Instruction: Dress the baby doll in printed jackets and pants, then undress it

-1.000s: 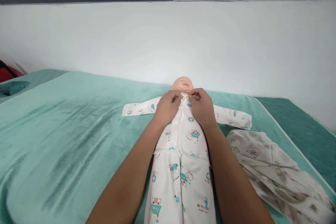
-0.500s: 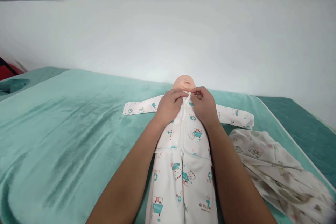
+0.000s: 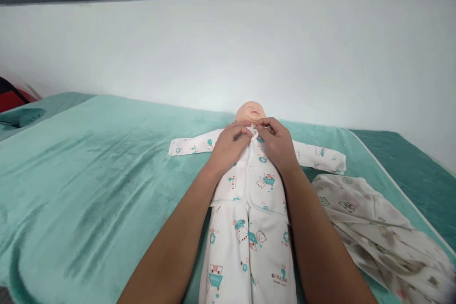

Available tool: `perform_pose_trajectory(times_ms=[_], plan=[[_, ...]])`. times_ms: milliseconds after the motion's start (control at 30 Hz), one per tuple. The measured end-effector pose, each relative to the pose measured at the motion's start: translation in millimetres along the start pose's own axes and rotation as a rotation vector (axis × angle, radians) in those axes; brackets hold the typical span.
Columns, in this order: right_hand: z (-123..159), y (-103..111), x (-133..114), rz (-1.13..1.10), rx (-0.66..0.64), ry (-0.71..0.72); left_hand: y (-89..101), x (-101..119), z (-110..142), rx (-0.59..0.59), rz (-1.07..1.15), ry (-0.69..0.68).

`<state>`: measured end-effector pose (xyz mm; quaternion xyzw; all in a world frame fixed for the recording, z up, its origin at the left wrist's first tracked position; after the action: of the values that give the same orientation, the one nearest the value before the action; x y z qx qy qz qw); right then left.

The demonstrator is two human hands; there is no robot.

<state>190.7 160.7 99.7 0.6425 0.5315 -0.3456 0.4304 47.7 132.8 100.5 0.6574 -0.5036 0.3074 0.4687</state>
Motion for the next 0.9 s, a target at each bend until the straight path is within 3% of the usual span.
perform_pose_trajectory(times_ms=[367,600,900], plan=[[4.8,-3.9,-11.2,-0.069,-0.047,0.072,2.3,-6.3,13.7,-0.092,0.085,0.041],[6.8,-9.1,-15.3,-0.064,-0.094,0.106,3.3,-7.6,12.7,-0.067,0.096,0.06],[8.3,-13.7,-11.8,-0.032,-0.184,0.028,2.9,-5.2,12.4,-0.013,0.003,0.041]])
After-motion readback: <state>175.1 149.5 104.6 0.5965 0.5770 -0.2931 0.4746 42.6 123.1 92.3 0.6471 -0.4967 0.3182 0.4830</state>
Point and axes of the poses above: each hand's wrist, its own z-axis away from the middle knuckle, its own y-axis out of the back of the hand, x = y × z, the point moved 8 cm from there along -z, towards the middle knuckle, and after that the axes turned 2 degrees about -z, right-handed, at the moved point
